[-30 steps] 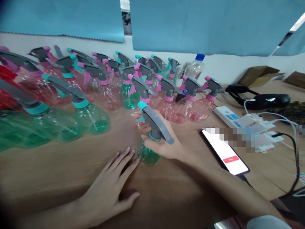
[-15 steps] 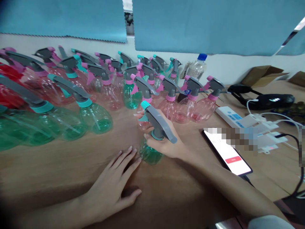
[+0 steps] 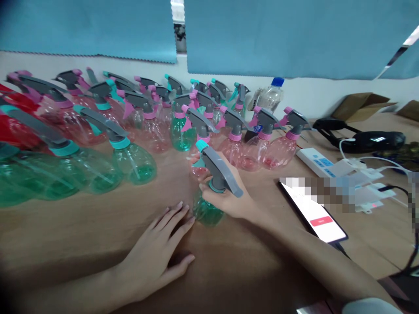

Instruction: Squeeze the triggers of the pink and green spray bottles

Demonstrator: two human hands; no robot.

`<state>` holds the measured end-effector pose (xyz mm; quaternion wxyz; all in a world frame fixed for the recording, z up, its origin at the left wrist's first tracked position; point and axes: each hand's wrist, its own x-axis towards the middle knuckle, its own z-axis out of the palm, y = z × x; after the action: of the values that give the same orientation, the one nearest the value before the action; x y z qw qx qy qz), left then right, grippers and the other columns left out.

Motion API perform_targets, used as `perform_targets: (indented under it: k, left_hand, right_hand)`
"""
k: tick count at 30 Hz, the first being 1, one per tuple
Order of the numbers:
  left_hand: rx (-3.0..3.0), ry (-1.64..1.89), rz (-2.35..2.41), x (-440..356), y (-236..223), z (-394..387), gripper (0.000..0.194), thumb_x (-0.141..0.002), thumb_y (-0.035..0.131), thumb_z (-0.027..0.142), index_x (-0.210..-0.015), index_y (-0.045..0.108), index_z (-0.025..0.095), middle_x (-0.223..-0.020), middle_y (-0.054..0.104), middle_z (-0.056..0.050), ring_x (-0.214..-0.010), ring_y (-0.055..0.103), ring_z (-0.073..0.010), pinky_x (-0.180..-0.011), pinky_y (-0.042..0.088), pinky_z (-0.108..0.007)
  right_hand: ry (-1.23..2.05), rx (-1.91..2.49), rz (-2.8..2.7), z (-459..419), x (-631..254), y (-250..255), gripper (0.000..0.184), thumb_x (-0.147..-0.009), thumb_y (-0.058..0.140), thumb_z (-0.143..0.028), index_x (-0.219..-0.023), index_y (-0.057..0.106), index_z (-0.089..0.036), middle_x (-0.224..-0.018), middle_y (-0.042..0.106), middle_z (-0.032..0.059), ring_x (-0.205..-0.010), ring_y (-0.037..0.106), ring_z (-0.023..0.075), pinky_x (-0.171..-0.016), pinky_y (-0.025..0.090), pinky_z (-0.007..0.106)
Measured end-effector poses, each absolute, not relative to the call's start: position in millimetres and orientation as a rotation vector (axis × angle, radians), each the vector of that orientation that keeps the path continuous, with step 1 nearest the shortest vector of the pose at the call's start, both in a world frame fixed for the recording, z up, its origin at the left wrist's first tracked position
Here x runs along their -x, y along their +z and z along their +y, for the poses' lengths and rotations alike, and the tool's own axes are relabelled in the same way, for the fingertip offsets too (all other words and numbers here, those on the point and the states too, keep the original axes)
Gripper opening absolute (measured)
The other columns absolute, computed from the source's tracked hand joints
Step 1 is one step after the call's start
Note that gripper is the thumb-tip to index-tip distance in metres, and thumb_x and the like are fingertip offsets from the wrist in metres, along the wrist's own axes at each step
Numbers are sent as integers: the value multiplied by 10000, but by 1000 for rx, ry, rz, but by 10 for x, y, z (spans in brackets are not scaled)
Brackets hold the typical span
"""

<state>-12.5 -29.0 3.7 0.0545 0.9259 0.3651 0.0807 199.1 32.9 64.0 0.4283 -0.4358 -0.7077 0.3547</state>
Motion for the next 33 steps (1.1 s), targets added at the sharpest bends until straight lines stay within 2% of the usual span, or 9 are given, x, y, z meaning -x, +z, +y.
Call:
perform_targets:
  k: [7,12,16,25,30,33]
  left_hand:
    - [-2808,265,1158,138,48,-181,533,-884,565,400,-1305,536,75,-1421,467,-217,-1341,395,-361,-1055,373,-516]
    - [-2803,277,1210,159,24,-136,543,-896,552,417,-1324,518,86,-1442,436,-223,-1355,372,-365,-1059,358,-544]
    - [-2801,271,1209,157,18,-135,549,-904,535,428,-1334,510,88,-1452,426,-217,-1361,363,-364,-1063,354,-545]
    - [-2843,267,1226,144,7,-135,567,-893,543,439,-1344,503,99,-1444,442,-204,-1353,379,-347,-1066,360,-524]
    - [-2859,286,1215,143,-1,-131,560,-889,548,429,-1335,517,91,-1437,450,-211,-1345,389,-349,-1065,360,-522]
    - [-2861,282,1220,144,11,-136,564,-884,559,430,-1328,526,85,-1427,459,-218,-1338,399,-355,-1057,372,-521]
  right_hand:
    - [876,1089,-1784,330,-1993,647,112,-740,531,-232,-763,632,-275,-843,676,15,-794,659,200,-786,565,367]
    - [860,1063,-1804,330,-1993,659,204,-726,519,-180,-872,629,-270,-902,663,14,-844,661,189,-796,559,342]
    - [875,1095,-1779,321,-1991,685,297,-703,527,-167,-966,611,-276,-868,653,11,-813,660,190,-759,560,330]
    - [900,1070,-1774,310,-1986,730,218,-702,515,-176,-887,570,-278,-889,661,11,-819,656,196,-769,544,338]
    - [847,1065,-1714,312,-1990,701,314,-679,540,-167,-975,517,-267,-1035,646,30,-852,655,202,-780,544,346]
    - [824,1066,-1734,313,-1995,695,239,-689,540,-164,-909,528,-255,-1062,634,41,-862,658,204,-786,546,349]
